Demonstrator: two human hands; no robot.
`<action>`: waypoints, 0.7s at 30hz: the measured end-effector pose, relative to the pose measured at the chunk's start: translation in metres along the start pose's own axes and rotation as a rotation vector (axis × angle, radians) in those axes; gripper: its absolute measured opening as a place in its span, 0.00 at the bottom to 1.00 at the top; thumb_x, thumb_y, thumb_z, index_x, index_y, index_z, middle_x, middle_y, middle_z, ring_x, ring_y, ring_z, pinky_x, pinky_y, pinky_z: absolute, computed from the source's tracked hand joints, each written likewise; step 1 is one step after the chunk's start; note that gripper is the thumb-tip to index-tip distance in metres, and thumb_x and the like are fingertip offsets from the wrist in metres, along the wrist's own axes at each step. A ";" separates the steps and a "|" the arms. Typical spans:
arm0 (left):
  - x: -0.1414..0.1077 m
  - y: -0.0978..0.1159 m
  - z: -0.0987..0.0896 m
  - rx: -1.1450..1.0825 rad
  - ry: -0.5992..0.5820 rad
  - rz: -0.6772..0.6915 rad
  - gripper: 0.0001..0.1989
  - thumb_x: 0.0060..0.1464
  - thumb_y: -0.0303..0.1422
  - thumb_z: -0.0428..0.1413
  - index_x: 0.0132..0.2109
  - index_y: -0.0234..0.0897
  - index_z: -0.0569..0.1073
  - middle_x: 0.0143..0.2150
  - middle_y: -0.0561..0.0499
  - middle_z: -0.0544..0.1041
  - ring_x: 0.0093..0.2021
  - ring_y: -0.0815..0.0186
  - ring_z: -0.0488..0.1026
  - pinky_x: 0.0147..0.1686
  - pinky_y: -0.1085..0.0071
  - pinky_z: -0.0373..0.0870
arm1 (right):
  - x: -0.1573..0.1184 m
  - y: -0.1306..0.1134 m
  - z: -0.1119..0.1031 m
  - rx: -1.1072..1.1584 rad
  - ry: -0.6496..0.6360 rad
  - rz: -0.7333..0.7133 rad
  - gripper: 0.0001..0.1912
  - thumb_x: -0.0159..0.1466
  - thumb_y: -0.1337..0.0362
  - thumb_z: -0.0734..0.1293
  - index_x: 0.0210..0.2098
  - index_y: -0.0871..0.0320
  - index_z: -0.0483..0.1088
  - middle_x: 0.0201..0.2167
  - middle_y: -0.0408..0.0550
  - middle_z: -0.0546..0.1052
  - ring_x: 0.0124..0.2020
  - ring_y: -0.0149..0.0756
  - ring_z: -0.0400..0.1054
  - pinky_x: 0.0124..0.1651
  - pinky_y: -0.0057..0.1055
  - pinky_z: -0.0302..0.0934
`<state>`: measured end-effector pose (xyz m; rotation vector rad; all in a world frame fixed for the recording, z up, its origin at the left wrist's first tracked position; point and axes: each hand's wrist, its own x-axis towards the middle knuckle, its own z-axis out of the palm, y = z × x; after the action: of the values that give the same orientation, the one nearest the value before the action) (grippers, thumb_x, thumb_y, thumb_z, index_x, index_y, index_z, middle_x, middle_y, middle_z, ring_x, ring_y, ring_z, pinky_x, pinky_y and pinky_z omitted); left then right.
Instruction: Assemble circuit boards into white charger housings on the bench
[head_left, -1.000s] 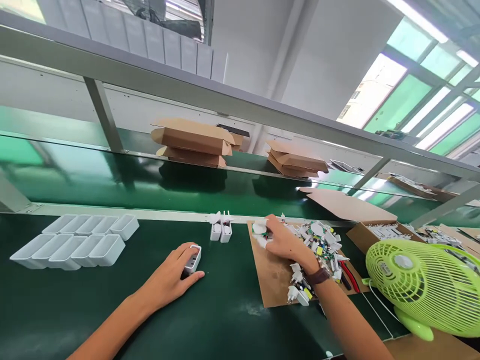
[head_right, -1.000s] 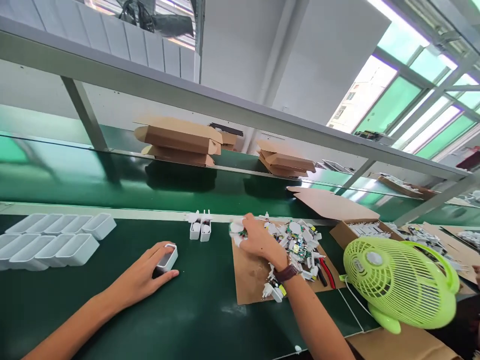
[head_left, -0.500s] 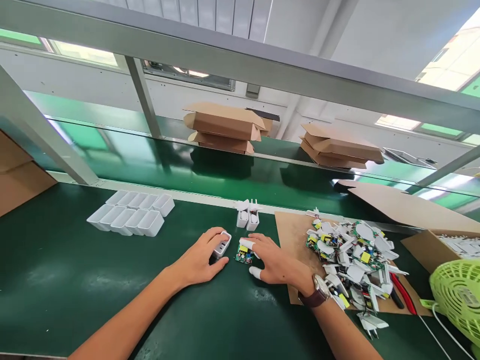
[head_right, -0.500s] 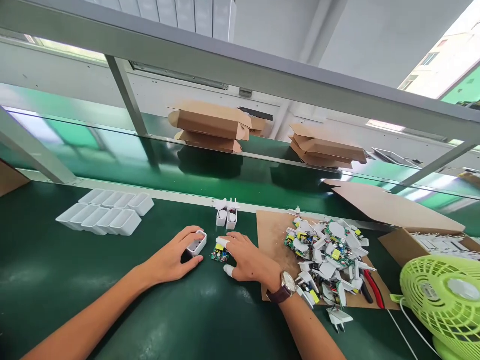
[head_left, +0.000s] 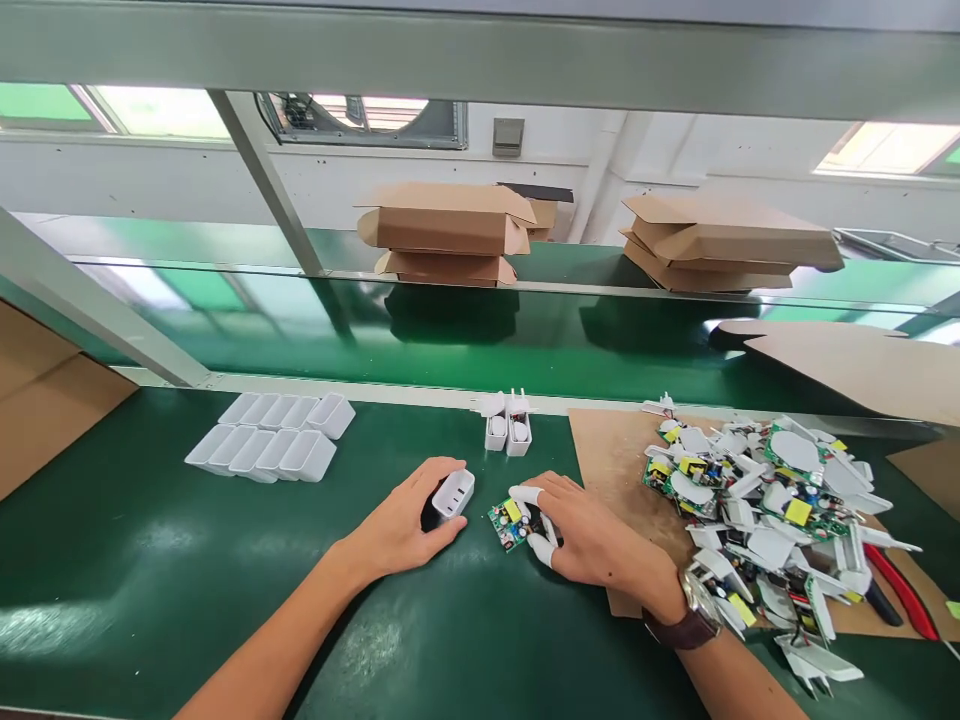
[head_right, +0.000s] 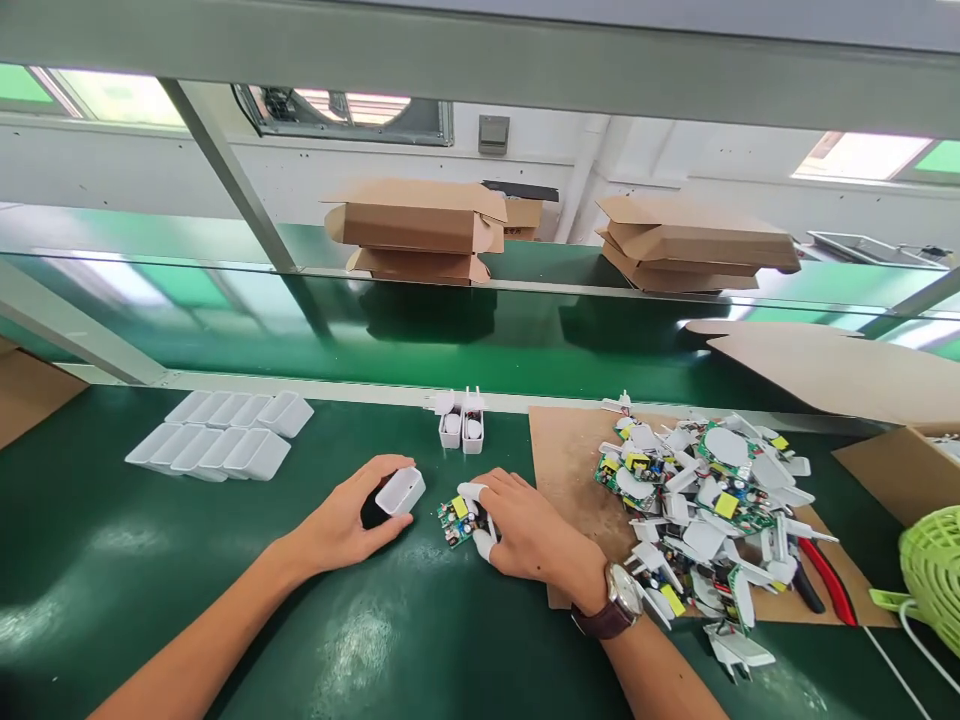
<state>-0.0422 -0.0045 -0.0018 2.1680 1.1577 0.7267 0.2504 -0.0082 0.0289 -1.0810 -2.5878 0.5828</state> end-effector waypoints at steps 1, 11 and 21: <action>0.000 0.000 -0.001 0.002 0.002 0.026 0.27 0.61 0.28 0.55 0.66 0.44 0.62 0.61 0.45 0.74 0.57 0.59 0.76 0.57 0.60 0.76 | 0.001 -0.001 0.000 0.003 0.027 -0.010 0.24 0.57 0.77 0.63 0.52 0.56 0.69 0.48 0.53 0.76 0.48 0.45 0.69 0.49 0.42 0.69; 0.003 -0.003 -0.004 0.022 0.266 -0.038 0.31 0.55 0.20 0.49 0.65 0.44 0.63 0.65 0.42 0.66 0.66 0.56 0.68 0.60 0.56 0.74 | 0.007 -0.009 0.004 -0.079 0.405 -0.109 0.28 0.60 0.76 0.64 0.59 0.55 0.61 0.50 0.56 0.70 0.49 0.47 0.68 0.45 0.44 0.74; 0.010 0.002 0.023 0.010 0.326 -0.207 0.31 0.56 0.35 0.64 0.65 0.46 0.64 0.54 0.45 0.68 0.54 0.57 0.75 0.57 0.54 0.75 | 0.006 -0.017 0.014 -0.001 0.549 -0.141 0.34 0.66 0.74 0.64 0.68 0.52 0.54 0.55 0.58 0.72 0.56 0.48 0.71 0.52 0.46 0.75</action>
<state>-0.0208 -0.0022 -0.0146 1.9448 1.5265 1.0068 0.2302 -0.0179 0.0247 -0.8930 -2.1555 0.2091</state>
